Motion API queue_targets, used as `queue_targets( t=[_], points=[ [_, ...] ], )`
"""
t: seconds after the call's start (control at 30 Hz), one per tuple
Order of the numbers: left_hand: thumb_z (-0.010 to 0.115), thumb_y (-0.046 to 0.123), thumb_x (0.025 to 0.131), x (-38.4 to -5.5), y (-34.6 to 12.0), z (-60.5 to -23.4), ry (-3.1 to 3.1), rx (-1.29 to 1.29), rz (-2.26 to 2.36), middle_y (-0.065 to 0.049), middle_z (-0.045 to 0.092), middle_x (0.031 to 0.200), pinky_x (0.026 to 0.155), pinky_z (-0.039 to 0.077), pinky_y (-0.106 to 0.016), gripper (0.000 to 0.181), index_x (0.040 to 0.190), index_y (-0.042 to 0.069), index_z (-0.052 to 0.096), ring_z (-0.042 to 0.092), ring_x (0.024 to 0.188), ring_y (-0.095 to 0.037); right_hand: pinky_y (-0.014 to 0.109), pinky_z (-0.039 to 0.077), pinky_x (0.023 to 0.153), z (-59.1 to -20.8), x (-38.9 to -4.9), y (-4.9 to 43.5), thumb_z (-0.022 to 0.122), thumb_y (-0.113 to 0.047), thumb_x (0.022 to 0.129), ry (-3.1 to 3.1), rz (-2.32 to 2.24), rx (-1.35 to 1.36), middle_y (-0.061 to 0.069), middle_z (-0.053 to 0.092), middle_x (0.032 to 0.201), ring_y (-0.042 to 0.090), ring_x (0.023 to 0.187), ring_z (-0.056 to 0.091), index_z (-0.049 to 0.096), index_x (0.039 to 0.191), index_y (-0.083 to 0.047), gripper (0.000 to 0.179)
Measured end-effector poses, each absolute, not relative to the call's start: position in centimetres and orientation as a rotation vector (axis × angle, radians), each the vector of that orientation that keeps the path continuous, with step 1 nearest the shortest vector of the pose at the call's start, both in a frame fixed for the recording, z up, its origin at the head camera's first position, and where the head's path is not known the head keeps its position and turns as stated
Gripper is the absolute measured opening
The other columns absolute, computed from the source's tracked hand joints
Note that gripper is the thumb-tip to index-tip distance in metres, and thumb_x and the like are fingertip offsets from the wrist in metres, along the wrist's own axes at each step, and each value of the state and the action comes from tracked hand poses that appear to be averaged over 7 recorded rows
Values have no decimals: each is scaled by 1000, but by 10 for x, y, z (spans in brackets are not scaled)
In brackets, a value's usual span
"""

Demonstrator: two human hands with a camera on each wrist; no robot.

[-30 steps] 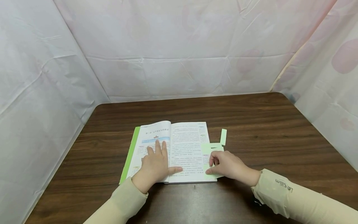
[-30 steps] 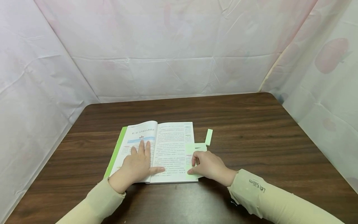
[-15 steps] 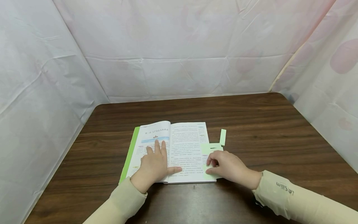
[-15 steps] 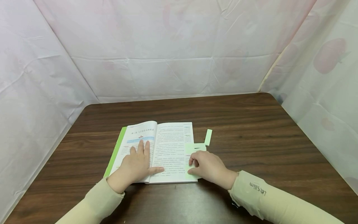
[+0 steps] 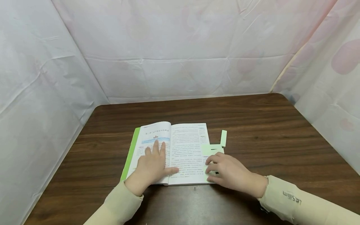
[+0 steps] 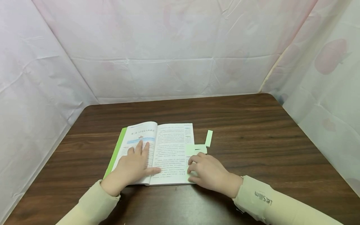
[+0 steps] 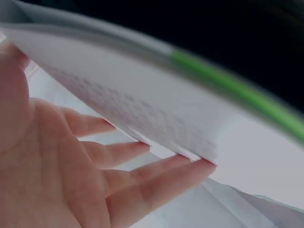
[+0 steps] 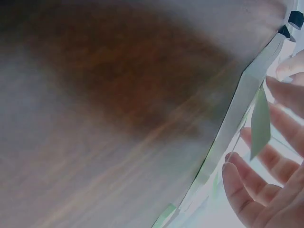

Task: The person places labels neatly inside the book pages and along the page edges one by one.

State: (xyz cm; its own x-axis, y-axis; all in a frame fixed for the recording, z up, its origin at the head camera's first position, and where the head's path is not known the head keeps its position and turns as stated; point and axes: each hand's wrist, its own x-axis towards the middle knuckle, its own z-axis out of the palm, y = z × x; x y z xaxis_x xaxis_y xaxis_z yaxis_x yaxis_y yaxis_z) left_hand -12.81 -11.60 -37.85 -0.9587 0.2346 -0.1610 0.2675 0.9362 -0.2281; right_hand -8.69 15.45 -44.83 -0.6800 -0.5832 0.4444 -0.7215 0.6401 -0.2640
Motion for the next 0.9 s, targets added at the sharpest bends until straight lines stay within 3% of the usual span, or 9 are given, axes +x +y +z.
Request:
queue_targets(
  t=[0.17,0.4,0.9],
  points=[
    [63,75,78,-126,-127,-373,2990,397,-305,-23,33,157,72,52,-52,107,152,3,35,46,130,-46,35,52,79,-451,-85,156,83,-39,77,-2508,461,1132,-3,67,110,16,97,62,76,95,-24,24],
    [62,69,84,-125,-139,-370,3010,457,-264,-25,38,153,90,49,-57,97,149,0,40,44,135,-43,37,52,78,-454,-79,159,84,-35,75,-2491,355,1115,-3,67,115,18,100,63,76,102,-24,30],
    [71,60,82,-125,-143,-365,2993,456,-124,-25,42,151,99,46,-56,92,146,-2,45,45,134,-43,38,52,81,-456,-76,159,84,-34,77,-2499,333,1099,-2,68,117,19,102,63,77,103,-24,29]
  ],
)
